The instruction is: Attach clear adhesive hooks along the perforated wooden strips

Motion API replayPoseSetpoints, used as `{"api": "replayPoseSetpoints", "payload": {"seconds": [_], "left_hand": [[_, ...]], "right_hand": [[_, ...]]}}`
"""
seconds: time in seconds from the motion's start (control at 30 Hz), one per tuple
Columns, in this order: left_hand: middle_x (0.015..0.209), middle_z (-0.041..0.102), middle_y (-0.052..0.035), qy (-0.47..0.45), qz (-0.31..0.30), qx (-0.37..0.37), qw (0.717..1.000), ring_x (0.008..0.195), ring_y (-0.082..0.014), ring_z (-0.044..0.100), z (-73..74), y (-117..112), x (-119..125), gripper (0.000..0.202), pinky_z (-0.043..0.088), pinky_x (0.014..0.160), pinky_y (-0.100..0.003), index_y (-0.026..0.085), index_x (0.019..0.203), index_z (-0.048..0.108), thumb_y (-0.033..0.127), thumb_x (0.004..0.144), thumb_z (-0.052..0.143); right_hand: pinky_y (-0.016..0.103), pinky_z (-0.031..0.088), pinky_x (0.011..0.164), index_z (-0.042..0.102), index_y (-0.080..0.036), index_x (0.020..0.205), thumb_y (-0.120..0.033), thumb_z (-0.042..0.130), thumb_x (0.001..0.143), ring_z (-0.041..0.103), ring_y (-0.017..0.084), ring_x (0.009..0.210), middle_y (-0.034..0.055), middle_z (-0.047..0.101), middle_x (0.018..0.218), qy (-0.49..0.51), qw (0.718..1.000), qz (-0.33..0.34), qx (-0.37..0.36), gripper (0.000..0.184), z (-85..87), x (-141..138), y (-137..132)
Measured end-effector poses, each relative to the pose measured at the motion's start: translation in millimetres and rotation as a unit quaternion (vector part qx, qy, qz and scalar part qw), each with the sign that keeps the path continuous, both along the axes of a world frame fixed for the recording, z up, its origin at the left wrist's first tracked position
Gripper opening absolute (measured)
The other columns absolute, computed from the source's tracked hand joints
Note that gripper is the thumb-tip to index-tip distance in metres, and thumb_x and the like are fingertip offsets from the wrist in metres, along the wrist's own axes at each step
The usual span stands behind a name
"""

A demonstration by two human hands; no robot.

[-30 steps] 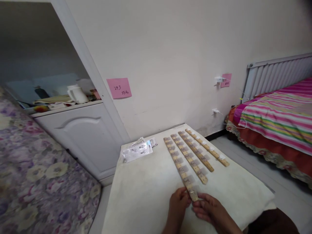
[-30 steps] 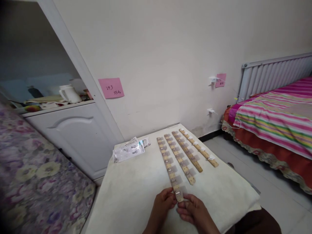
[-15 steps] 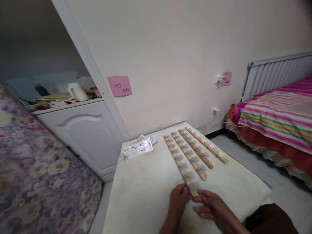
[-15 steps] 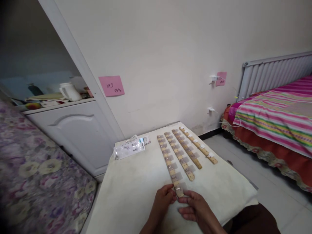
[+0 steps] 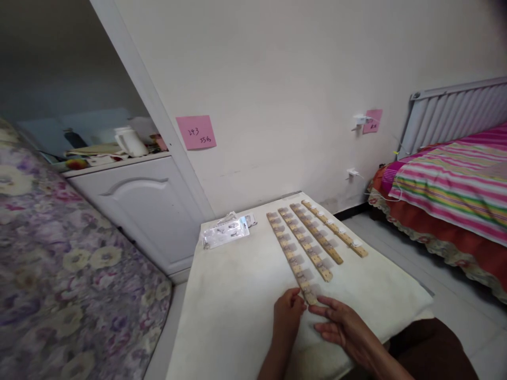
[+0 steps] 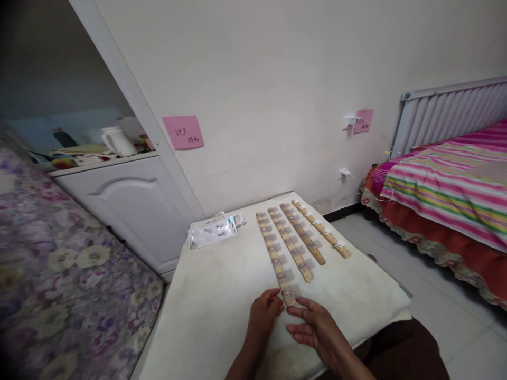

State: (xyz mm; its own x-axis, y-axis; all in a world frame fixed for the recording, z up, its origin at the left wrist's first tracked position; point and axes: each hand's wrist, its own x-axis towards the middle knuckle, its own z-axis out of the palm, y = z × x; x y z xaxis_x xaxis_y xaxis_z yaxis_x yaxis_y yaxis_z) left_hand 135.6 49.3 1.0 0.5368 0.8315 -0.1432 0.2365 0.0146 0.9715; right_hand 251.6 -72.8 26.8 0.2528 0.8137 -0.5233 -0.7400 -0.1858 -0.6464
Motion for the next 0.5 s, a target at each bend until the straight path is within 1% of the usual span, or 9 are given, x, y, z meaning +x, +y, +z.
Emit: {"api": "replayPoseSetpoints", "payload": {"seconds": [0.07,0.13,0.23,0.33,0.4,0.5], "left_hand": [[0.071,0.066,-0.0010,-0.004,0.006,0.007,1.000,0.070,-0.0186,0.062,-0.7,-2.5,-1.6,0.028,0.046,0.069,-0.029,0.016,0.097,0.063,0.025,0.073,0.053],[0.074,0.066,-0.0018,-0.012,0.007,0.020,1.000,0.072,-0.0185,0.062,-1.4,-5.8,-4.1,0.027,0.046,0.070,-0.029,0.016,0.099,0.062,0.025,0.075,0.052],[0.080,0.066,-0.0031,-0.024,0.006,0.051,0.998,0.075,-0.0183,0.062,-1.0,-12.8,-9.4,0.026,0.047,0.073,-0.028,0.017,0.099,0.061,0.025,0.077,0.050],[0.083,0.065,-0.0037,-0.031,-0.002,0.083,0.996,0.075,-0.0178,0.062,1.0,-21.3,-16.0,0.025,0.047,0.074,-0.029,0.017,0.099,0.061,0.025,0.079,0.050],[0.083,0.065,-0.0035,-0.033,-0.010,0.098,0.995,0.074,-0.0176,0.062,2.1,-26.4,-20.6,0.024,0.048,0.073,-0.029,0.018,0.098,0.062,0.026,0.079,0.050],[0.083,0.065,-0.0033,-0.019,-0.023,0.123,0.992,0.073,-0.0170,0.062,0.9,-31.4,-27.4,0.024,0.049,0.070,-0.028,0.019,0.098,0.061,0.026,0.080,0.047]], "right_hand": [[0.028,0.053,0.058,0.039,-0.015,0.123,-0.025,0.069,0.071,0.071,0.019,0.067,0.0178,0.063,0.119,-0.006,1.000,-0.005,-0.001,0.061,-1.7,-1.2,-2.4],[0.031,0.054,0.061,0.040,-0.016,0.120,-0.029,0.071,0.069,0.071,0.020,0.069,0.0169,0.064,0.117,-0.011,1.000,-0.012,0.003,0.061,-7.8,-2.9,-4.3],[0.033,0.052,0.065,0.047,-0.016,0.109,-0.036,0.075,0.064,0.070,0.021,0.070,0.0132,0.067,0.102,-0.045,0.998,-0.039,0.024,0.056,-25.7,-8.0,-5.4],[0.032,0.050,0.064,0.054,-0.017,0.096,-0.046,0.074,0.063,0.067,0.019,0.067,0.0068,0.066,0.084,-0.134,0.987,-0.065,0.066,0.048,-46.0,-15.7,-5.3],[0.030,0.048,0.060,0.055,-0.017,0.092,-0.052,0.068,0.068,0.064,0.017,0.064,0.0040,0.063,0.078,-0.205,0.972,-0.049,0.104,0.044,-54.8,-20.5,-5.4],[0.027,0.045,0.055,0.055,-0.019,0.091,-0.058,0.059,0.074,0.061,0.015,0.060,0.0022,0.060,0.075,-0.291,0.944,0.026,0.156,0.042,-59.4,-25.6,-5.1]]}}
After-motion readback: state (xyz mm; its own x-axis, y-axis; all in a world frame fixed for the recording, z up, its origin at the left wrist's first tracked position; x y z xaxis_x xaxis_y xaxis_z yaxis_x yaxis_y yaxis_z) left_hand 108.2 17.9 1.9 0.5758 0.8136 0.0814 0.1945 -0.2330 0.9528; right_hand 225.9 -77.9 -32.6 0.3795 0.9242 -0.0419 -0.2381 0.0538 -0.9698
